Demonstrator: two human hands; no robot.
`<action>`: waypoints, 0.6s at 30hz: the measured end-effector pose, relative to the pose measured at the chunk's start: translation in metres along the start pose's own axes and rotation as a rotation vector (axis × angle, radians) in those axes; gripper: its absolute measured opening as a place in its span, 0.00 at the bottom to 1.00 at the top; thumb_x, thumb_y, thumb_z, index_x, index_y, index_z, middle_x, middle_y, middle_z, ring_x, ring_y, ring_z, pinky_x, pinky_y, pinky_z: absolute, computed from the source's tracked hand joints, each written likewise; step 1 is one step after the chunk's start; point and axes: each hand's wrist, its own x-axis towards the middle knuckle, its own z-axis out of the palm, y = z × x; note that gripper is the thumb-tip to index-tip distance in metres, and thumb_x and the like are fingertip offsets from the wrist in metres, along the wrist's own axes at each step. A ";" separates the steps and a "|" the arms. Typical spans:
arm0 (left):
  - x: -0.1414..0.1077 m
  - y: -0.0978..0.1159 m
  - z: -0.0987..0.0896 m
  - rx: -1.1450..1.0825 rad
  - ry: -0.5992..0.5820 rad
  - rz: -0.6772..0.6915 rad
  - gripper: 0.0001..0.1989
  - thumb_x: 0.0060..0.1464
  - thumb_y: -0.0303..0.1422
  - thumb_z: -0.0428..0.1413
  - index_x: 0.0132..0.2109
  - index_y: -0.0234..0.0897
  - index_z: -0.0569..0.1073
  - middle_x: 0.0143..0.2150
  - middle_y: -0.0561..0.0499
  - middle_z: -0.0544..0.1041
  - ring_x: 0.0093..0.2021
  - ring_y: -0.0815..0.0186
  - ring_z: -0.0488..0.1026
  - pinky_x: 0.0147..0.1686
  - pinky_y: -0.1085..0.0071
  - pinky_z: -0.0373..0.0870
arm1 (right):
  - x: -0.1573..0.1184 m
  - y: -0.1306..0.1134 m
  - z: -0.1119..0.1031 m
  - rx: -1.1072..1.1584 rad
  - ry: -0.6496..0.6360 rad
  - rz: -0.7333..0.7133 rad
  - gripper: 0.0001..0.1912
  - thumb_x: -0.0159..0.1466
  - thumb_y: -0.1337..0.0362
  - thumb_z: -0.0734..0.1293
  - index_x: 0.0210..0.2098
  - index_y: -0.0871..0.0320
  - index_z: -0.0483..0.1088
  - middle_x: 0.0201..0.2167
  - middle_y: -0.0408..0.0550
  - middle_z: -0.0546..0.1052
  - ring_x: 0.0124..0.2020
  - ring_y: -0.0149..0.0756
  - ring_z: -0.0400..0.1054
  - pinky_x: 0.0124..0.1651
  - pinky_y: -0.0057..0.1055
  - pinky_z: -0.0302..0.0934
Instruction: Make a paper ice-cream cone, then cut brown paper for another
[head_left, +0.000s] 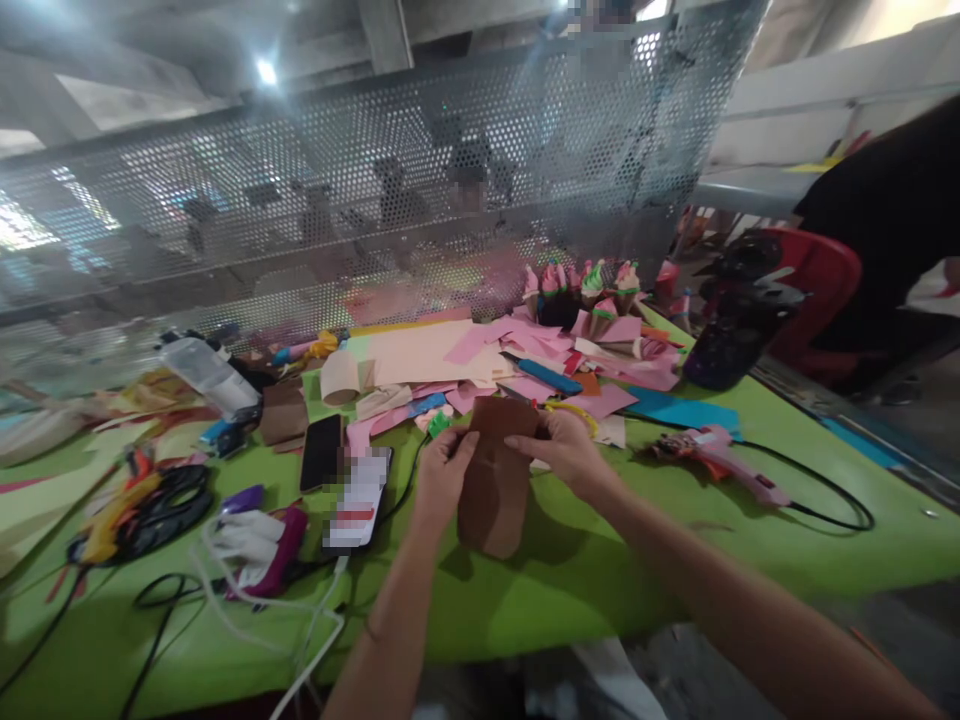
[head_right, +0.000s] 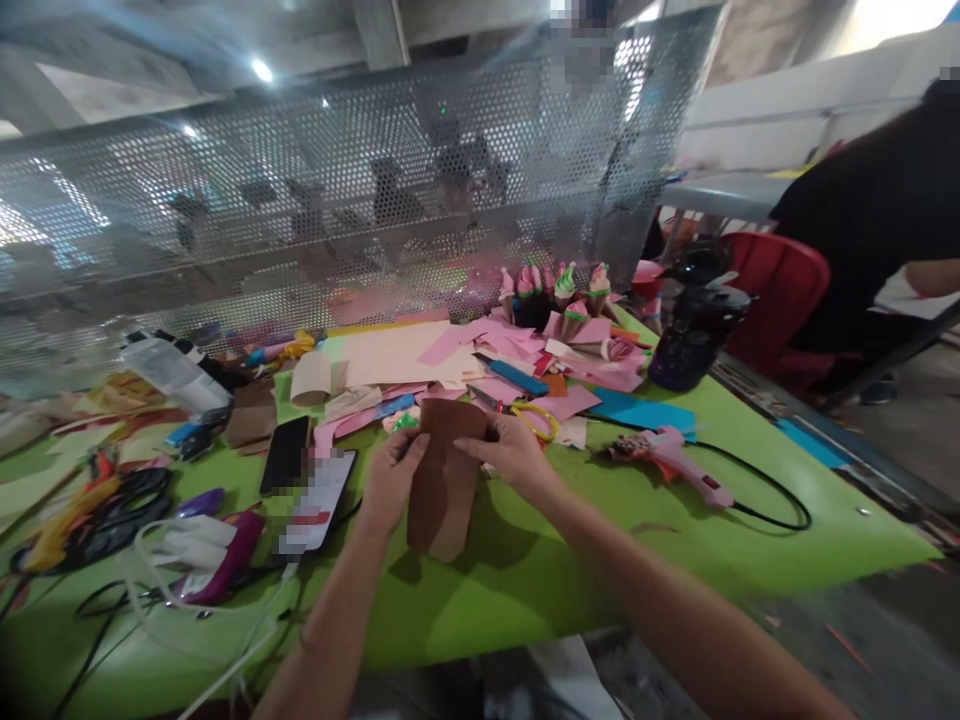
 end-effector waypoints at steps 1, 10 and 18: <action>0.000 -0.001 0.000 -0.030 -0.024 -0.019 0.15 0.51 0.44 0.60 0.35 0.36 0.78 0.30 0.51 0.79 0.32 0.64 0.73 0.34 0.71 0.68 | 0.000 0.000 0.000 0.010 0.015 0.008 0.21 0.44 0.52 0.78 0.32 0.59 0.76 0.29 0.46 0.81 0.30 0.40 0.73 0.34 0.35 0.67; 0.000 -0.003 0.004 -0.114 -0.246 -0.120 0.19 0.43 0.47 0.66 0.35 0.35 0.79 0.34 0.49 0.81 0.35 0.61 0.75 0.36 0.69 0.69 | 0.002 -0.001 -0.008 -0.026 0.158 -0.046 0.19 0.48 0.52 0.76 0.32 0.59 0.76 0.29 0.47 0.80 0.29 0.37 0.71 0.33 0.33 0.65; 0.002 -0.008 0.005 -0.156 -0.098 -0.141 0.17 0.45 0.45 0.64 0.36 0.35 0.78 0.34 0.49 0.81 0.34 0.63 0.74 0.38 0.69 0.69 | 0.000 0.004 -0.005 -0.046 -0.074 0.049 0.23 0.47 0.46 0.76 0.29 0.59 0.77 0.26 0.46 0.78 0.27 0.36 0.70 0.32 0.33 0.65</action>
